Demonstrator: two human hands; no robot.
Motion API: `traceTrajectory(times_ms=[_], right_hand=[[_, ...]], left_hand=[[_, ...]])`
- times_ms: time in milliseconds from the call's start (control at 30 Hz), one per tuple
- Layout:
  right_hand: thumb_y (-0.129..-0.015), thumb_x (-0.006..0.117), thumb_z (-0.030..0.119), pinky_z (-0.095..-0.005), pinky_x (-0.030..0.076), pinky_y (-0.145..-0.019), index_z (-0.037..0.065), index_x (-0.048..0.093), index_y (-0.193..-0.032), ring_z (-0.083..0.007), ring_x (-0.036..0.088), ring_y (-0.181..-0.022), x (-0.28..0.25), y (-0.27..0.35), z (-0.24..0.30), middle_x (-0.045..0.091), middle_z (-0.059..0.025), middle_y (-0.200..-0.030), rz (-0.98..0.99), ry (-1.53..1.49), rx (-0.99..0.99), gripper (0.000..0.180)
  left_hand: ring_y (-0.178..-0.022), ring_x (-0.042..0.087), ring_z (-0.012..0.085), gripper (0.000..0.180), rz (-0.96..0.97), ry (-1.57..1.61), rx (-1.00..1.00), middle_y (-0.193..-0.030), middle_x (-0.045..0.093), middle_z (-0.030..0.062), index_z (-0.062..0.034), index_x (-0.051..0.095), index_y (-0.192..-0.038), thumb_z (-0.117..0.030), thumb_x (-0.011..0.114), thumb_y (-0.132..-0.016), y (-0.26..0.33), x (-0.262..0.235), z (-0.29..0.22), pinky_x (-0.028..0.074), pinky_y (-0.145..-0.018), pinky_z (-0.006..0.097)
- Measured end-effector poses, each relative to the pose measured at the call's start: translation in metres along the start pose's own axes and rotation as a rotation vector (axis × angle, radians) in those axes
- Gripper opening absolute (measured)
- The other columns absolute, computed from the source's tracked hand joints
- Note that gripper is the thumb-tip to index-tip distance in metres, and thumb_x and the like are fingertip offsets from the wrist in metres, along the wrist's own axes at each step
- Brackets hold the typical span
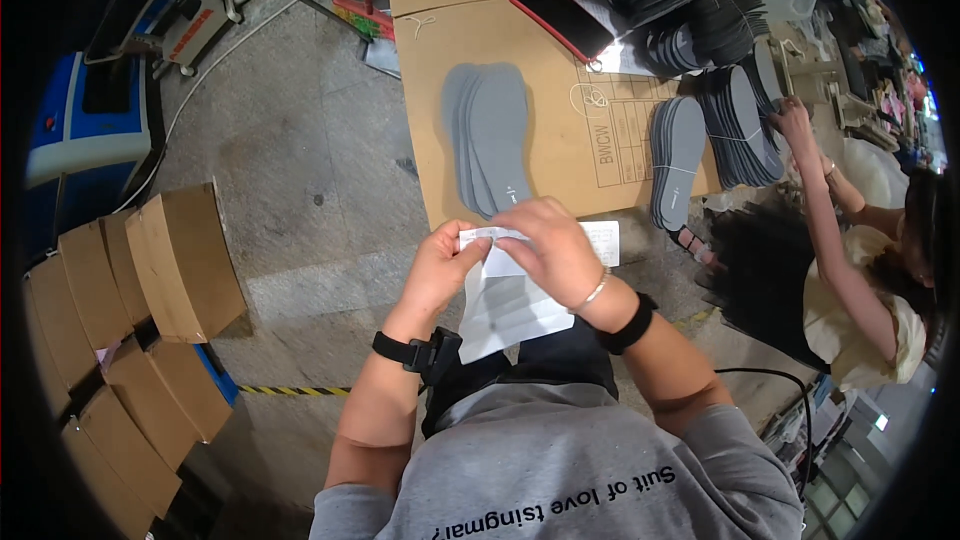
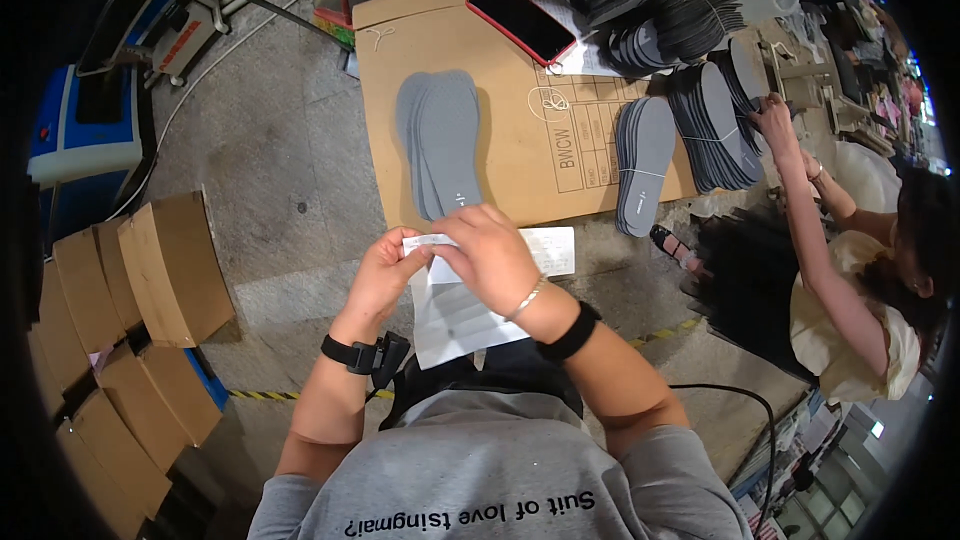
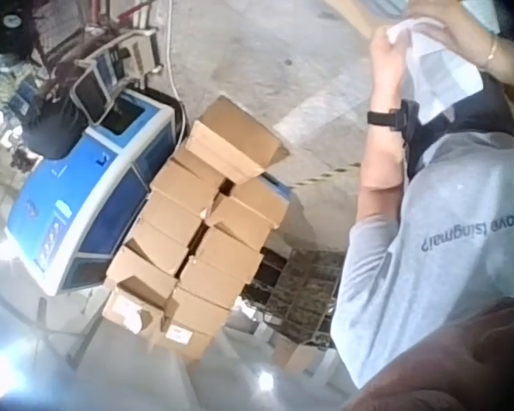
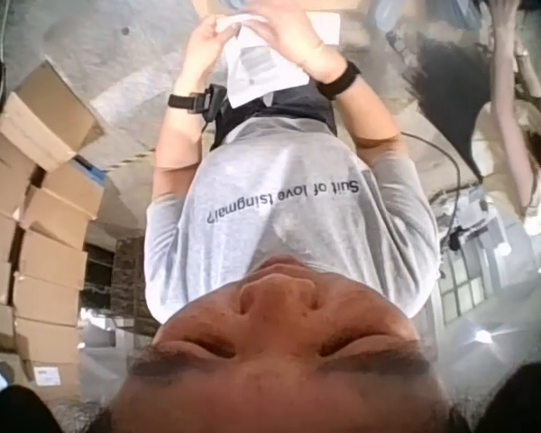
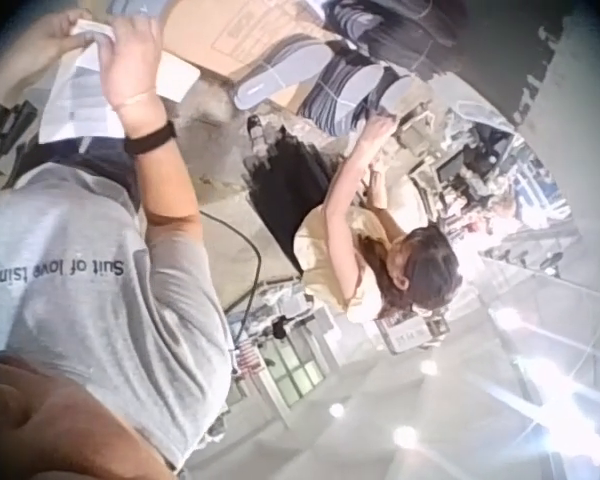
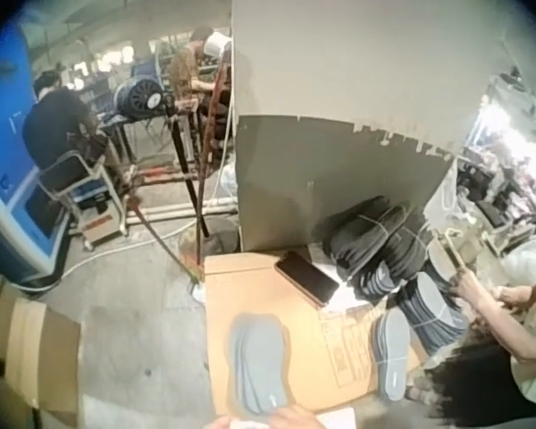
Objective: Sorting, labeling, and bagging shoe insoles in a shoe manufacturing environment.
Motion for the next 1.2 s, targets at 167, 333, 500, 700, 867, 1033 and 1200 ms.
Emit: traceTrajectory(times_ms=[167,333,500,700,867,1033,1200], right_hand=[[-0.074,0.063,0.009,-0.0354,0.045,-0.075,0.005,0.063,-0.089,-0.0275,0.053,-0.082,0.027,0.003,-0.025,0.058,-0.0085,-0.084,0.079,-0.013,0.024,0.016],[-0.073,0.065,0.006,-0.0342,0.046,-0.072,0.006,0.065,-0.089,-0.0263,0.055,-0.081,0.03,0.007,-0.029,0.059,-0.0073,-0.085,0.09,0.052,0.0,0.016],[-0.072,0.065,0.004,-0.0335,0.047,-0.068,0.007,0.065,-0.09,-0.0247,0.055,-0.08,0.03,0.01,-0.026,0.058,-0.0063,-0.084,0.066,0.102,-0.053,0.019],[-0.066,0.065,0.002,-0.032,0.048,-0.063,0.008,0.066,-0.09,-0.0217,0.057,-0.074,0.029,0.019,-0.018,0.058,-0.0054,-0.082,-0.015,0.224,-0.139,0.025],[-0.066,0.066,0.002,-0.0324,0.049,-0.062,0.008,0.065,-0.089,-0.0223,0.058,-0.072,0.026,0.023,-0.016,0.058,-0.0059,-0.083,-0.041,0.212,-0.16,0.024],[-0.072,0.065,0.009,-0.0318,0.05,-0.069,0.005,0.063,-0.094,-0.0236,0.058,-0.083,0.026,0.02,-0.027,0.059,-0.0067,-0.09,0.026,0.103,-0.031,0.022],[-0.069,0.062,0.006,-0.0325,0.05,-0.07,0.005,0.063,-0.093,-0.0231,0.058,-0.083,0.024,0.024,-0.024,0.058,-0.0071,-0.089,-0.006,0.143,-0.058,0.025]], left_hand=[[-0.079,0.055,0.0057,0.01,0.074,0.035,-0.025,-0.088,0.061,-0.0001,-0.0029,0.055,-0.097,-0.003,0.052,-0.088,-0.003,0.013,0.009,0.043,-0.073,0.021],[-0.085,0.055,0.0077,0.015,0.073,0.335,-0.176,-0.093,0.059,0.0013,-0.0021,0.055,-0.101,-0.004,0.046,-0.089,0.0,0.017,0.024,0.044,-0.076,0.023],[-0.09,0.056,0.0106,0.021,0.112,0.328,-0.177,-0.099,0.059,0.0035,-0.0002,0.053,-0.107,-0.006,0.044,-0.089,-0.003,0.022,0.028,0.045,-0.079,0.026],[-0.09,0.057,0.0118,0.026,0.098,0.396,-0.215,-0.099,0.06,0.0048,0.0009,0.053,-0.112,-0.003,0.044,-0.087,-0.003,0.02,0.035,0.046,-0.079,0.027],[-0.087,0.055,0.0088,0.029,0.115,0.377,-0.236,-0.098,0.059,0.003,0.0001,0.053,-0.112,0.001,0.045,-0.085,-0.003,0.023,0.036,0.044,-0.077,0.024],[-0.085,0.052,0.0051,0.034,0.161,0.193,-0.164,-0.096,0.058,0.0004,-0.0007,0.054,-0.111,0.008,0.045,-0.08,-0.004,0.032,0.026,0.042,-0.076,0.02],[-0.086,0.052,0.0061,0.035,0.171,0.202,-0.165,-0.096,0.058,0.0002,0.0001,0.055,-0.11,0.01,0.044,-0.079,-0.002,0.037,0.018,0.042,-0.076,0.02]])
Point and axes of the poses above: each hand's wrist, its own y-axis away from the middle knuckle, its own x-axis out of the palm, z = x × y, the point moved 10 cm from there along -y, towards the middle knuckle
